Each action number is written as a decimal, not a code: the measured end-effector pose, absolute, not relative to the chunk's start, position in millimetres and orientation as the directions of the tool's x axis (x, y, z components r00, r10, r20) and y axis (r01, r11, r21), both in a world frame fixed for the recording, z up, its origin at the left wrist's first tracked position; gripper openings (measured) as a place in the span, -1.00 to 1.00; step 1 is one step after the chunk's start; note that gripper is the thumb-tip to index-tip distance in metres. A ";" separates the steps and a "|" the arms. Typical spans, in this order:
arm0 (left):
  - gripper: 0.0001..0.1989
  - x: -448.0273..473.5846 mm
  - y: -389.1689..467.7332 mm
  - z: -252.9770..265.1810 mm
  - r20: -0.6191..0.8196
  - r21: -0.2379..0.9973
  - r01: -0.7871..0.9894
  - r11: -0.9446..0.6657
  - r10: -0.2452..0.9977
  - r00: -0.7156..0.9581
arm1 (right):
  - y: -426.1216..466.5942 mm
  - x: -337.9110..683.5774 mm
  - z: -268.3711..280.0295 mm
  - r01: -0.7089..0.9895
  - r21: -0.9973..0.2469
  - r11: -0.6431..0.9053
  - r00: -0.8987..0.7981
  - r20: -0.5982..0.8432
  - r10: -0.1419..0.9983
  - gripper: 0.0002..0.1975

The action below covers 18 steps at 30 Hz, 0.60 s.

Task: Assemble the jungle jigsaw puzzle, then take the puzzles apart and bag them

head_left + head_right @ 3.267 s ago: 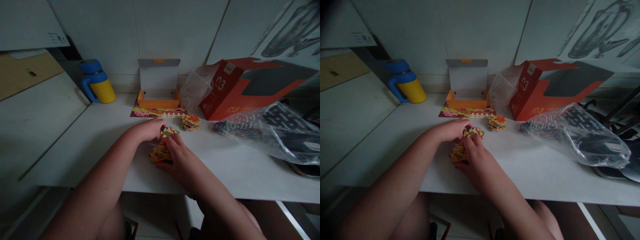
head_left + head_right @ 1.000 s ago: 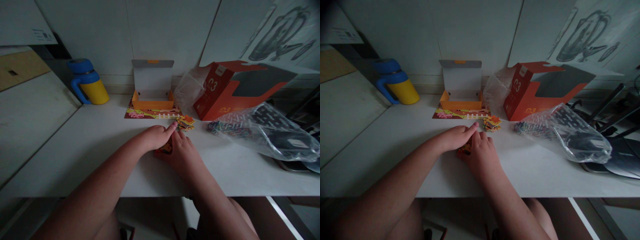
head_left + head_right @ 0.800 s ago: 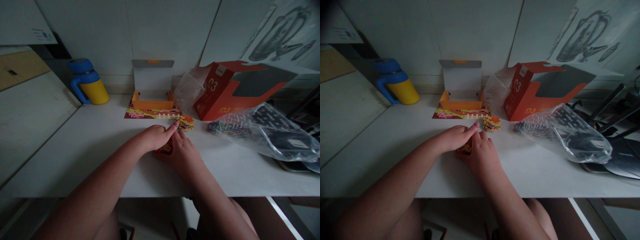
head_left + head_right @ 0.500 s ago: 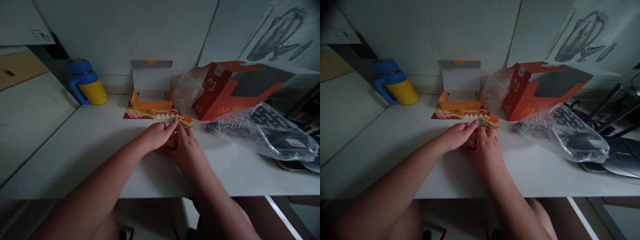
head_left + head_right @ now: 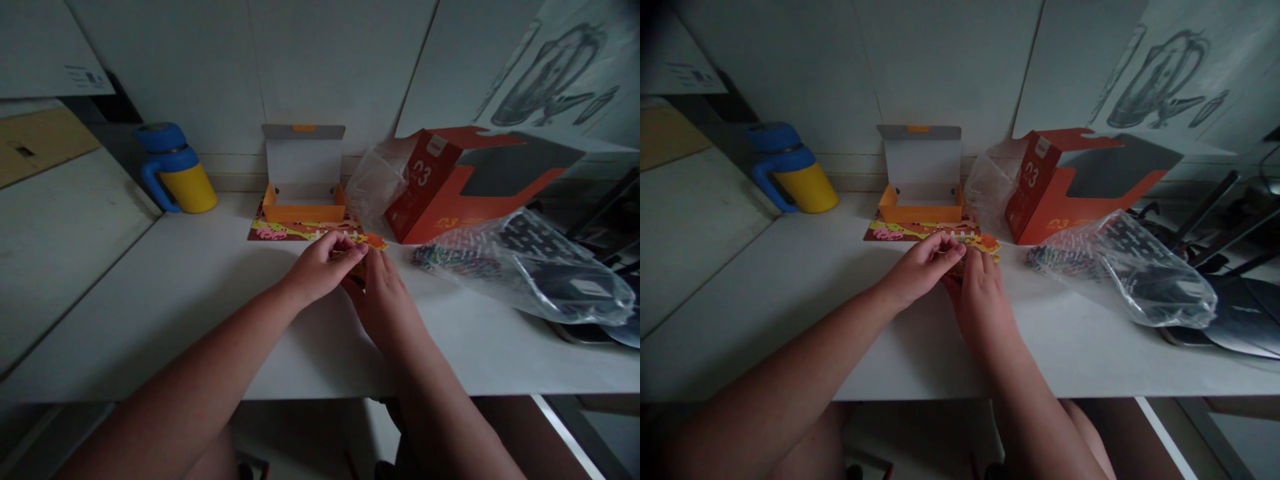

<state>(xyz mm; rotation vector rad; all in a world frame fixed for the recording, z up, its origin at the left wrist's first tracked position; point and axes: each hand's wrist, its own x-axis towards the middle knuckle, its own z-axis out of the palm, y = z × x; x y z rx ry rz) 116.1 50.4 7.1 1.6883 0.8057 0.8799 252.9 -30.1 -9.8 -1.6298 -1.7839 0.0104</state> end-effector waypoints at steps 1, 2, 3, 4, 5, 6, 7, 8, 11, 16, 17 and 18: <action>-0.59 116.2 51.1 6.7 0.186 0.958 0.099 -0.269 0.846 0.500 | -29.7 252.3 -10.9 0.862 -0.459 0.217 0.028 0.470 0.882 -0.58; -0.58 116.5 51.5 6.1 0.195 0.955 0.103 -0.279 0.849 0.492 | -29.4 252.0 -11.7 0.854 -0.469 0.225 0.013 0.453 0.892 -0.55; -0.58 116.9 51.6 5.4 0.198 0.953 0.107 -0.283 0.851 0.486 | -29.4 251.8 -12.0 0.847 -0.482 0.226 0.005 0.432 0.902 -0.53; -0.57 117.5 51.5 4.7 0.199 0.953 0.109 -0.283 0.853 0.482 | -29.6 251.9 -11.7 0.843 -0.493 0.216 0.008 0.413 0.911 -0.52; -0.56 118.1 51.1 4.1 0.197 0.954 0.109 -0.280 0.856 0.479 | -30.1 252.0 -11.0 0.842 -0.502 0.199 0.018 0.394 0.919 -0.52; -0.56 118.7 50.7 3.8 0.189 0.956 0.112 -0.272 0.859 0.475 | -30.6 252.1 -9.9 0.845 -0.506 0.174 0.033 0.375 0.927 -0.53; -0.54 119.1 50.3 3.6 0.177 0.957 0.123 -0.263 0.864 0.471 | -31.1 252.0 -8.8 0.850 -0.506 0.148 0.048 0.354 0.934 -0.54; -0.52 119.3 50.1 3.7 0.161 0.957 0.141 -0.253 0.870 0.466 | -31.6 251.9 -7.9 0.858 -0.499 0.124 0.058 0.334 0.941 -0.56; -0.45 119.4 50.3 3.5 0.101 0.955 0.204 -0.216 0.883 0.459 | -31.8 251.0 -7.9 0.880 -0.468 0.088 0.065 0.302 0.951 -0.59; -0.43 120.6 49.0 -0.3 0.069 0.986 0.093 -0.140 0.840 0.538 | -30.8 249.3 -14.0 0.861 -0.491 0.132 0.036 0.317 0.948 -0.44; -0.43 120.8 48.8 -0.9 0.077 0.987 0.079 -0.142 0.836 0.544 | -31.1 248.9 -14.0 0.857 -0.499 0.130 0.037 0.311 0.950 -0.43; -0.43 120.9 48.9 -1.5 0.086 0.987 0.069 -0.146 0.836 0.541 | -31.8 248.6 -13.0 0.854 -0.506 0.117 0.044 0.295 0.954 -0.45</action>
